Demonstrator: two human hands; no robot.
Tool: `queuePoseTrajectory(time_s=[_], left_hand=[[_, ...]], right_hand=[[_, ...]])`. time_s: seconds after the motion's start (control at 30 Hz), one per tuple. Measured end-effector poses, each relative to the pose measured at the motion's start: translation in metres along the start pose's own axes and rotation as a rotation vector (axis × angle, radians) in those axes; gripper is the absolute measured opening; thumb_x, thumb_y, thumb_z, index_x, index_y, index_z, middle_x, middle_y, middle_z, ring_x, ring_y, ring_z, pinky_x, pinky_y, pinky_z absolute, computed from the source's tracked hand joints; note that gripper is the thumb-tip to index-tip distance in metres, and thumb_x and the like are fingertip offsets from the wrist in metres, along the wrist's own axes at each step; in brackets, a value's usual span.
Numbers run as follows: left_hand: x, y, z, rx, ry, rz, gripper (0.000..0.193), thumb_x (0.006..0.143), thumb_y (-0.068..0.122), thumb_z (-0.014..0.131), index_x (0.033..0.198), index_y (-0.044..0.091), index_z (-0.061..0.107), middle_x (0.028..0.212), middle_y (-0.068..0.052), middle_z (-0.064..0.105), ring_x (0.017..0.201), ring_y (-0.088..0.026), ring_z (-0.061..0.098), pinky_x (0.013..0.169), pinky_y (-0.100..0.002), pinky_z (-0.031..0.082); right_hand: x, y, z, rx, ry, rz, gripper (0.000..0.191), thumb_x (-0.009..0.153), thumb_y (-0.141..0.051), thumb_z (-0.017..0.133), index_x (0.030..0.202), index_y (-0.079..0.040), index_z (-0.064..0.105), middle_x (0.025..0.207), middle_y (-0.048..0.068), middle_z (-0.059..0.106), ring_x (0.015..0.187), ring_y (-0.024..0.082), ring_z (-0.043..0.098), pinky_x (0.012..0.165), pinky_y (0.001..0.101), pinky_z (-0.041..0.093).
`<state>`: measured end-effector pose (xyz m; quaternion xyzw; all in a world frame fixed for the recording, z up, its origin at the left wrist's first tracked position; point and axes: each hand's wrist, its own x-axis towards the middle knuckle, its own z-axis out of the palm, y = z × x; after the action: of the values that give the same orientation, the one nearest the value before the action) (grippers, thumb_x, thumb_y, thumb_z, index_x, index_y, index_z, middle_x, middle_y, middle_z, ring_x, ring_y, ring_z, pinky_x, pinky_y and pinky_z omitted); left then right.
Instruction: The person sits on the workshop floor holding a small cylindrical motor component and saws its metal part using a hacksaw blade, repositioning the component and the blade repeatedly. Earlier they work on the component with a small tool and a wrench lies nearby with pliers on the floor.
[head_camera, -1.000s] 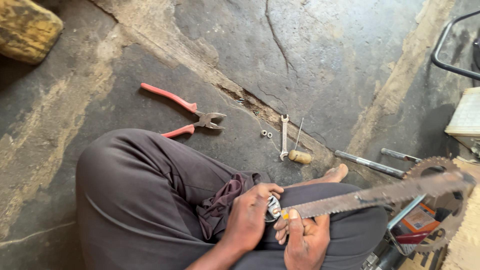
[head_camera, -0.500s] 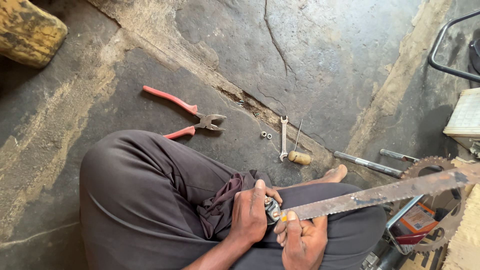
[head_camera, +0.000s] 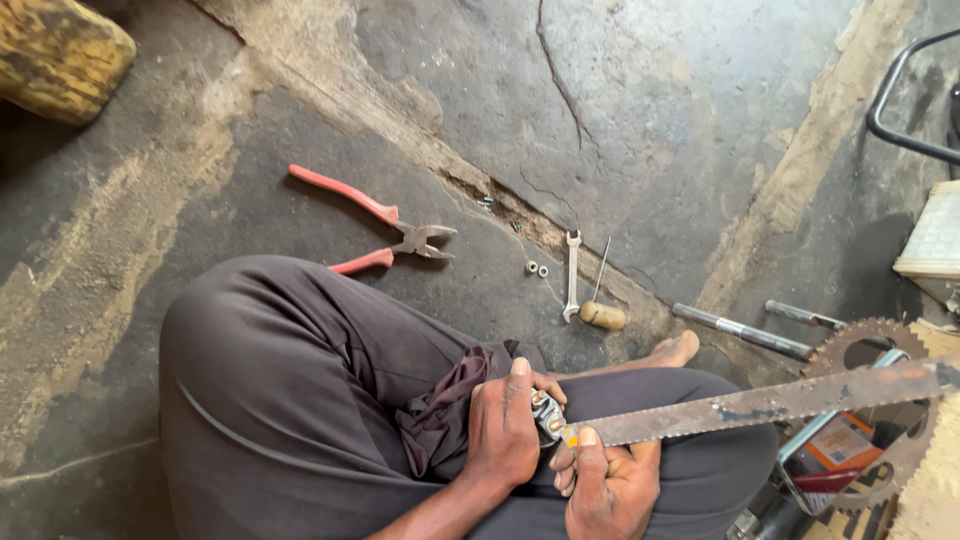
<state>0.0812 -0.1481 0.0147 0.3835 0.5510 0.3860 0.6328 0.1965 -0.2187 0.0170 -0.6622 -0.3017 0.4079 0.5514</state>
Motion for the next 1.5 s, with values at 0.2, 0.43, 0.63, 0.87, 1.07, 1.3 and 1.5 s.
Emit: queuePoseTrajectory(time_s=[0.2, 0.43, 0.63, 0.87, 1.07, 1.3, 1.5], left_hand=[[-0.002, 0.002, 0.000, 0.014, 0.017, -0.032, 0.069, 0.105, 0.042, 0.026, 0.073, 0.002, 0.073, 0.059, -0.007, 0.071, 0.056, -0.021, 0.072, 0.060, -0.034, 0.055], [-0.002, 0.001, 0.000, 0.016, 0.025, -0.008, 0.069, 0.105, 0.042, 0.027, 0.074, 0.001, 0.073, 0.059, -0.008, 0.070, 0.056, -0.021, 0.072, 0.060, -0.035, 0.055], [-0.003, 0.001, 0.001, 0.018, 0.028, -0.027, 0.067, 0.105, 0.041, 0.027, 0.076, 0.001, 0.073, 0.059, -0.009, 0.070, 0.055, -0.022, 0.071, 0.058, -0.036, 0.054], [-0.003, -0.002, 0.001, 0.027, 0.039, -0.012, 0.067, 0.105, 0.040, 0.027, 0.075, 0.001, 0.073, 0.059, -0.009, 0.070, 0.055, -0.023, 0.071, 0.059, -0.036, 0.054], [-0.001, -0.004, 0.001, 0.012, 0.039, 0.000, 0.066, 0.105, 0.039, 0.028, 0.074, 0.001, 0.073, 0.061, -0.009, 0.071, 0.056, -0.022, 0.072, 0.059, -0.036, 0.054], [0.002, -0.008, 0.000, 0.007, 0.040, -0.035, 0.065, 0.103, 0.039, 0.029, 0.073, 0.001, 0.073, 0.061, -0.010, 0.072, 0.056, -0.023, 0.072, 0.059, -0.036, 0.055], [0.003, -0.021, 0.002, 0.062, 0.026, -0.017, 0.061, 0.103, 0.039, 0.034, 0.079, 0.000, 0.075, 0.069, -0.006, 0.075, 0.064, -0.021, 0.073, 0.066, -0.035, 0.057]], right_hand=[[-0.003, 0.001, 0.000, -0.014, 0.018, 0.012, 0.033, 0.096, -0.001, 0.054, 0.125, 0.009, 0.041, 0.064, 0.015, 0.064, 0.043, 0.011, 0.052, 0.039, 0.0231, 0.042], [-0.002, 0.000, 0.001, -0.033, 0.022, 0.024, 0.036, 0.094, -0.001, 0.054, 0.127, 0.008, 0.041, 0.063, 0.015, 0.064, 0.043, 0.012, 0.054, 0.039, 0.0227, 0.042], [-0.002, -0.001, 0.001, -0.032, -0.004, 0.017, 0.033, 0.097, -0.002, 0.054, 0.125, 0.010, 0.041, 0.064, 0.015, 0.064, 0.043, 0.012, 0.054, 0.040, 0.0231, 0.043], [-0.001, 0.001, 0.000, -0.072, 0.037, 0.080, 0.035, 0.096, -0.003, 0.053, 0.126, 0.009, 0.040, 0.063, 0.015, 0.064, 0.042, 0.012, 0.054, 0.038, 0.0237, 0.042], [0.000, 0.009, 0.001, -0.036, 0.038, 0.032, 0.035, 0.096, -0.003, 0.053, 0.126, 0.009, 0.041, 0.062, 0.015, 0.065, 0.041, 0.012, 0.054, 0.038, 0.0235, 0.043], [-0.002, 0.034, -0.008, -0.006, 0.063, 0.028, 0.040, 0.091, -0.003, 0.056, 0.126, 0.009, 0.041, 0.058, 0.016, 0.064, 0.038, 0.012, 0.051, 0.036, 0.0231, 0.041], [0.006, 0.072, -0.025, -0.080, 0.070, 0.023, 0.047, 0.089, -0.006, 0.055, 0.129, 0.009, 0.037, 0.053, 0.016, 0.063, 0.033, 0.014, 0.053, 0.032, 0.0250, 0.043]])
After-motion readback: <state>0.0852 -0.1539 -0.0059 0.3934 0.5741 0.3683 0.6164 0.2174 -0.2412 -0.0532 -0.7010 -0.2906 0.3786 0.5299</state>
